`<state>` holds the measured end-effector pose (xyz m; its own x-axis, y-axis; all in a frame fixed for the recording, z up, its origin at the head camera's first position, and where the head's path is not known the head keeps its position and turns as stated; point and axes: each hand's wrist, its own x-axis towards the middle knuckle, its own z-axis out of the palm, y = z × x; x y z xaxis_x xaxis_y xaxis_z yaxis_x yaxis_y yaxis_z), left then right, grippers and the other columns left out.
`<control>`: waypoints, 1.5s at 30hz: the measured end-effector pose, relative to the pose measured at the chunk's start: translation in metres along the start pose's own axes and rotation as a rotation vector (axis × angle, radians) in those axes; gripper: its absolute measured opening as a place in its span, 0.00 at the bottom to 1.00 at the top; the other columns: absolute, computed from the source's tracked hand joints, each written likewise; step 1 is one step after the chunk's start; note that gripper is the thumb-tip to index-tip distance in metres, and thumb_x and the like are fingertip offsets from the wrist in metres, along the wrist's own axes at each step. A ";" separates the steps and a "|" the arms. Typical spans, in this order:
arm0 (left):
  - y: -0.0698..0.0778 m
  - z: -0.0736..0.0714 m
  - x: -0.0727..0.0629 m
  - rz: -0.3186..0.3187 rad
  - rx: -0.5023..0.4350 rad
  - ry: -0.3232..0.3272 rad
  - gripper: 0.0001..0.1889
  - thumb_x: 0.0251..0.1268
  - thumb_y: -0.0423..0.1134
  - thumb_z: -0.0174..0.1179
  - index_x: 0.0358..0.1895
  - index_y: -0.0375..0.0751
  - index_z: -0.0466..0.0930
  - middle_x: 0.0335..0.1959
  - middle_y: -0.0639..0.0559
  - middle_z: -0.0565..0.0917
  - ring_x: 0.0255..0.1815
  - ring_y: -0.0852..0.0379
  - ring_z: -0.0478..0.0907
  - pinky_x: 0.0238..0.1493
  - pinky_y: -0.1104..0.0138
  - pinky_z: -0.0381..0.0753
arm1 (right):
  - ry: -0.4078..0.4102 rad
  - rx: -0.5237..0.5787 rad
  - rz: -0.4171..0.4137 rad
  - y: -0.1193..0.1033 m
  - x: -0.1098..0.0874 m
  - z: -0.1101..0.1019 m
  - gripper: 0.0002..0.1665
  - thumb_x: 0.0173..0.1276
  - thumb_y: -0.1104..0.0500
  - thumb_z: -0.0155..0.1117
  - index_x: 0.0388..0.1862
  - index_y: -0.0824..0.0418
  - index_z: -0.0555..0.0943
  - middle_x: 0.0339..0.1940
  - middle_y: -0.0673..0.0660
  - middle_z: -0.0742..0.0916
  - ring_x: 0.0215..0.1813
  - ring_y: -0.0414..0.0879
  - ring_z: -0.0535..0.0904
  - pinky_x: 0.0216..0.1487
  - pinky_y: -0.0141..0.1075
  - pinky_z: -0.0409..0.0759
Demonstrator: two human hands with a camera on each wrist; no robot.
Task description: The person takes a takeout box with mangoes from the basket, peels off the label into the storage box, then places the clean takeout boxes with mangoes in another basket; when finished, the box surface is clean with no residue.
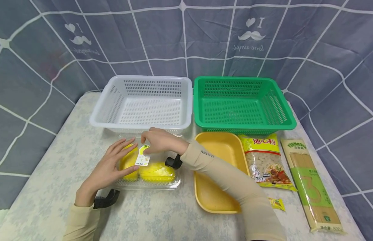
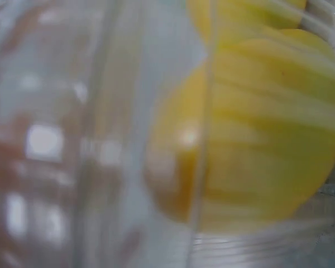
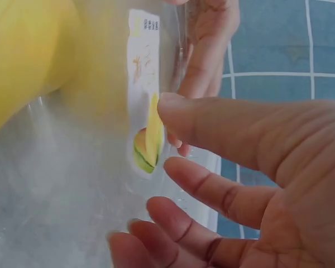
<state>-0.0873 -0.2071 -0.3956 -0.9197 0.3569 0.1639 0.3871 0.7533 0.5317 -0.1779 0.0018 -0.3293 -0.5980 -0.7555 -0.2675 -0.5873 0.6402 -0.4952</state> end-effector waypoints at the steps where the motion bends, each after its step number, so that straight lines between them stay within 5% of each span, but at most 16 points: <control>1: 0.000 0.000 0.000 0.001 0.002 0.000 0.39 0.57 0.58 0.64 0.70 0.46 0.65 0.72 0.56 0.59 0.74 0.48 0.45 0.63 0.41 0.54 | -0.001 -0.007 0.007 0.000 0.001 0.001 0.19 0.64 0.52 0.67 0.52 0.56 0.78 0.42 0.55 0.78 0.41 0.45 0.72 0.39 0.35 0.71; 11: 0.000 0.000 0.001 0.004 -0.005 0.003 0.39 0.56 0.58 0.65 0.70 0.45 0.65 0.72 0.55 0.60 0.73 0.48 0.46 0.63 0.41 0.55 | 0.027 -0.080 0.025 -0.003 0.006 0.006 0.13 0.61 0.54 0.70 0.40 0.57 0.77 0.35 0.51 0.76 0.38 0.44 0.70 0.39 0.33 0.69; 29: -0.001 0.001 0.000 0.002 -0.008 0.011 0.40 0.56 0.57 0.66 0.70 0.46 0.65 0.72 0.54 0.60 0.73 0.47 0.46 0.63 0.41 0.54 | 0.028 0.004 -0.015 0.004 0.008 0.002 0.12 0.59 0.59 0.70 0.30 0.53 0.73 0.25 0.48 0.76 0.28 0.41 0.70 0.28 0.32 0.64; 37: 0.000 0.001 0.000 0.005 -0.017 0.021 0.40 0.54 0.57 0.67 0.70 0.47 0.65 0.72 0.55 0.60 0.73 0.48 0.46 0.63 0.41 0.54 | 0.130 0.169 -0.144 0.022 -0.007 0.001 0.10 0.58 0.61 0.69 0.30 0.55 0.74 0.27 0.47 0.80 0.29 0.40 0.75 0.32 0.32 0.70; 45: 0.000 0.000 -0.001 -0.010 -0.025 0.016 0.40 0.54 0.56 0.67 0.70 0.46 0.65 0.72 0.54 0.60 0.73 0.47 0.46 0.63 0.41 0.54 | 0.237 0.535 -0.162 0.051 -0.060 -0.018 0.07 0.59 0.64 0.69 0.31 0.60 0.77 0.26 0.53 0.81 0.31 0.48 0.75 0.36 0.36 0.75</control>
<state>-0.0867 -0.2076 -0.3956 -0.9243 0.3409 0.1717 0.3767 0.7425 0.5539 -0.1819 0.0818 -0.3237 -0.6652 -0.7466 0.0073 -0.3621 0.3140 -0.8776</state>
